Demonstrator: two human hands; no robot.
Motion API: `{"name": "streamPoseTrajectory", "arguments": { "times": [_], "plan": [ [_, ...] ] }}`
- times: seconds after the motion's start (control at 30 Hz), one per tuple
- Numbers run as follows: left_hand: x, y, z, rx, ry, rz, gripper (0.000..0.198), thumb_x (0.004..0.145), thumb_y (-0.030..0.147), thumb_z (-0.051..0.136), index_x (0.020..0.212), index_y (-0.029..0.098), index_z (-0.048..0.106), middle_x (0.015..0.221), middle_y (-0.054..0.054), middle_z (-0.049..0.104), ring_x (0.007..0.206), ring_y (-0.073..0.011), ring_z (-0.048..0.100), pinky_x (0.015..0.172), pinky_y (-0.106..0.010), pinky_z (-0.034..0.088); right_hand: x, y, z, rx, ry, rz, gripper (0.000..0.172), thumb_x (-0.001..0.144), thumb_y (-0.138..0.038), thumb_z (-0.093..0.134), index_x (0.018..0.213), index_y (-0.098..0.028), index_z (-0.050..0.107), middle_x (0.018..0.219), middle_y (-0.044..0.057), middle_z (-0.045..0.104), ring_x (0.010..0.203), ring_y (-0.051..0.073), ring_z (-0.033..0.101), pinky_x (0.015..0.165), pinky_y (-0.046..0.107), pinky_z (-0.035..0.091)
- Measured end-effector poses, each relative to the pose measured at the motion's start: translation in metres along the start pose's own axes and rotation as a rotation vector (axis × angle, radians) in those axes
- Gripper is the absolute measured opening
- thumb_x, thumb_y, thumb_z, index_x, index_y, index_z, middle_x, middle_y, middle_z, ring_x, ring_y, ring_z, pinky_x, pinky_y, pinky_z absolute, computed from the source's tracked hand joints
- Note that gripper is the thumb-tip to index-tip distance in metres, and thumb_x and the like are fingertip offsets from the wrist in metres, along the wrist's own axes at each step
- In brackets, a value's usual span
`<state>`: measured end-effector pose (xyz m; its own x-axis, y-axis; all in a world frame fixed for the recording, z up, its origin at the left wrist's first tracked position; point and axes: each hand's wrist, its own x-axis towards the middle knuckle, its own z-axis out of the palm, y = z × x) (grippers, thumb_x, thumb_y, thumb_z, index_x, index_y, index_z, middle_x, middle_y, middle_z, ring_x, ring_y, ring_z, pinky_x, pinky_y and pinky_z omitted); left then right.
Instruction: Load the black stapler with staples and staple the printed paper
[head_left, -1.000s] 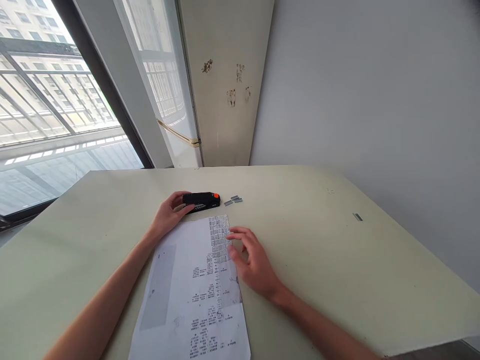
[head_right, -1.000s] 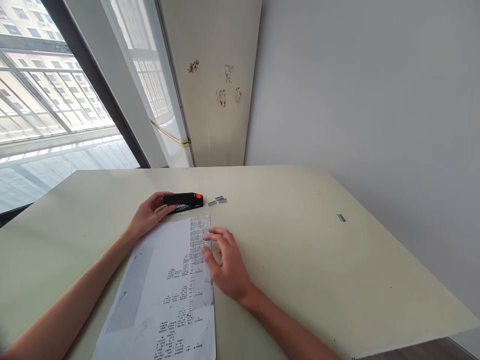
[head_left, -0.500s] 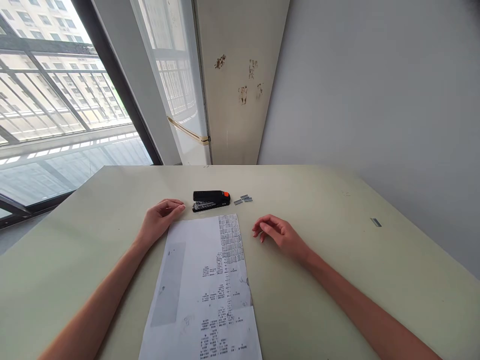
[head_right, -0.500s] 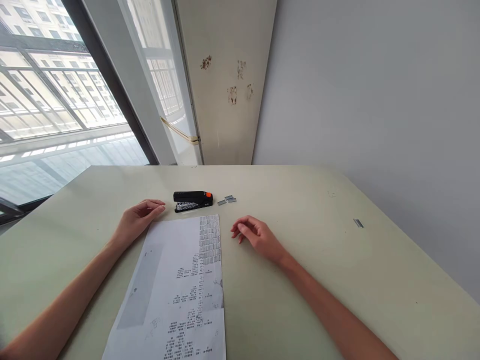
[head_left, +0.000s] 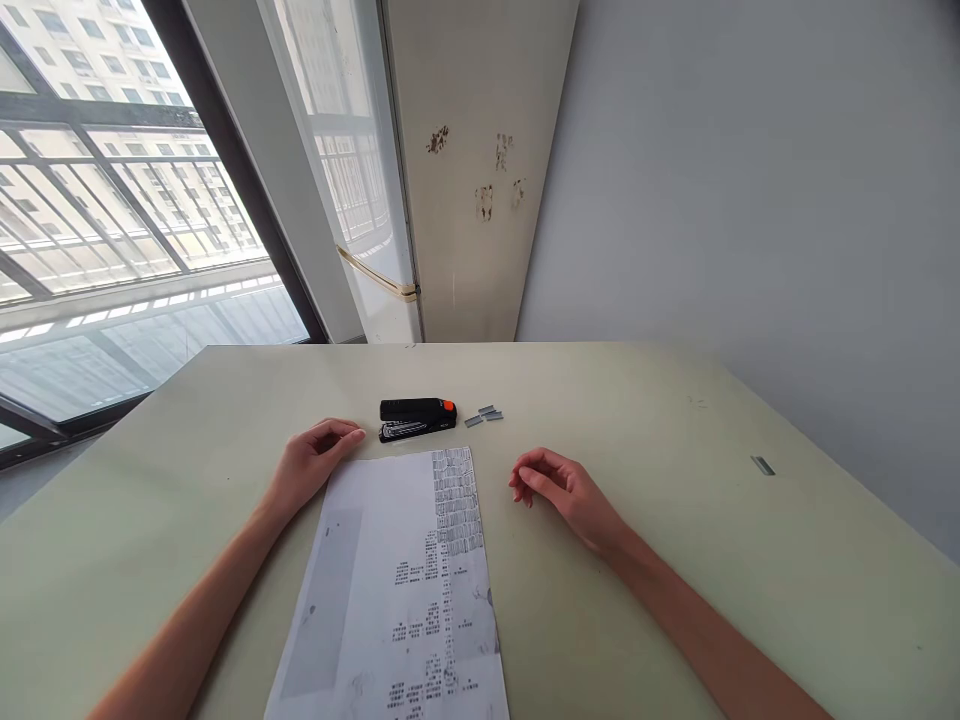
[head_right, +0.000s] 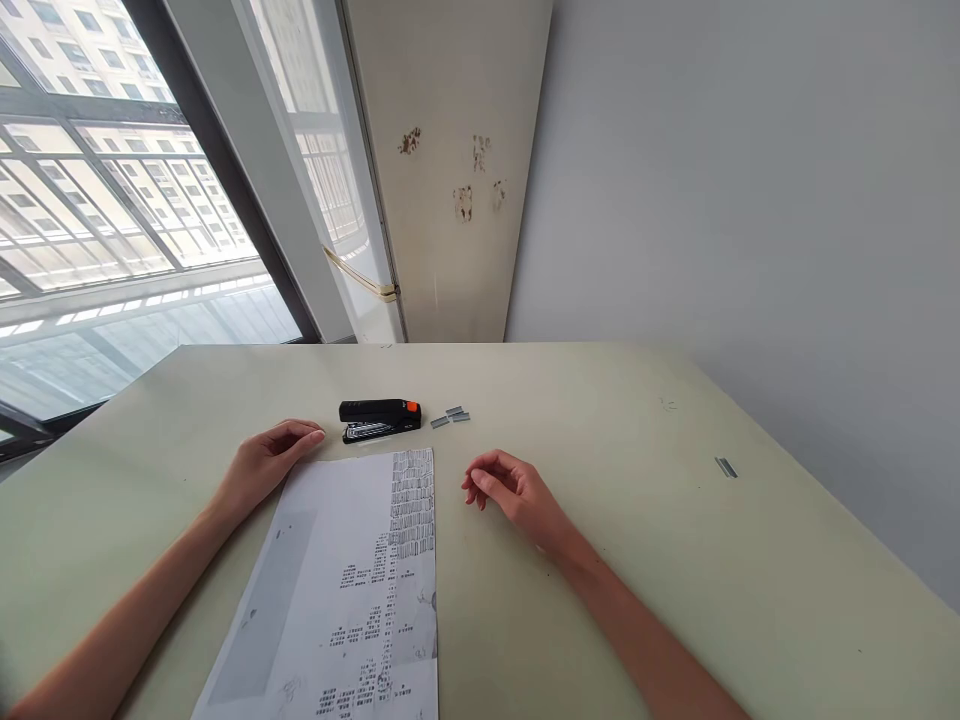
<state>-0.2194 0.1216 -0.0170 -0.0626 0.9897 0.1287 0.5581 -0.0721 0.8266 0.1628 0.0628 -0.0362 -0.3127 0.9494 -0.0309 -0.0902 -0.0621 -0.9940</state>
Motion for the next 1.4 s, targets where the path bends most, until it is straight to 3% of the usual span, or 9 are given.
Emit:
{"name": "streamPoseTrajectory", "arguments": {
  "times": [0.13,0.37,0.53,1.1,1.4],
  "plan": [
    [-0.0016,0.0005,-0.0023,0.062,-0.005,0.0,0.052,0.083,0.074,0.07,0.09,0.023,0.079,0.106,-0.006,0.079,0.093,-0.0242,0.068,0.079,-0.031,0.053,0.0021,-0.0012,0.0013,0.057,0.003,0.019,0.025,0.097,-0.048,0.071,0.096,-0.023,0.072,0.095,0.004,0.072,0.084,0.019,0.065,0.078,0.036,0.051],
    [-0.0041,0.0027,-0.0029,0.073,-0.004,-0.008,0.06,0.089,0.078,0.06,0.101,0.025,0.083,0.113,-0.006,0.081,0.109,-0.029,0.071,0.092,-0.034,0.054,0.0031,-0.0061,0.0019,0.151,0.019,0.048,0.026,0.094,-0.049,0.075,0.092,-0.023,0.072,0.095,0.004,0.07,0.083,0.019,0.062,0.081,0.036,0.05],
    [-0.005,0.0023,-0.0026,0.096,-0.016,-0.003,0.063,0.088,0.081,0.058,0.099,0.023,0.083,0.101,-0.006,0.082,0.093,-0.0261,0.071,0.077,-0.031,0.054,0.0045,-0.0059,0.0017,0.204,0.02,0.088,0.027,0.09,-0.05,0.078,0.091,-0.024,0.073,0.094,0.004,0.069,0.083,0.019,0.061,0.083,0.037,0.05],
    [-0.0054,0.0022,-0.0011,0.083,-0.027,-0.007,0.064,0.087,0.081,0.057,0.097,0.023,0.081,0.101,-0.007,0.081,0.095,-0.0281,0.071,0.079,-0.033,0.053,0.0016,-0.0056,-0.0002,0.206,0.032,0.12,0.03,0.087,-0.052,0.081,0.093,-0.024,0.073,0.096,0.006,0.069,0.085,0.021,0.061,0.085,0.038,0.052],
    [-0.0022,0.0026,-0.0035,0.067,-0.07,0.008,0.062,0.085,0.077,0.066,0.117,0.025,0.075,0.113,-0.009,0.079,0.104,-0.0288,0.072,0.087,-0.036,0.057,0.0039,-0.0006,-0.0045,0.247,0.006,0.101,0.028,0.088,-0.05,0.08,0.094,-0.024,0.074,0.096,0.005,0.07,0.085,0.02,0.062,0.086,0.038,0.052]
  ]
}}
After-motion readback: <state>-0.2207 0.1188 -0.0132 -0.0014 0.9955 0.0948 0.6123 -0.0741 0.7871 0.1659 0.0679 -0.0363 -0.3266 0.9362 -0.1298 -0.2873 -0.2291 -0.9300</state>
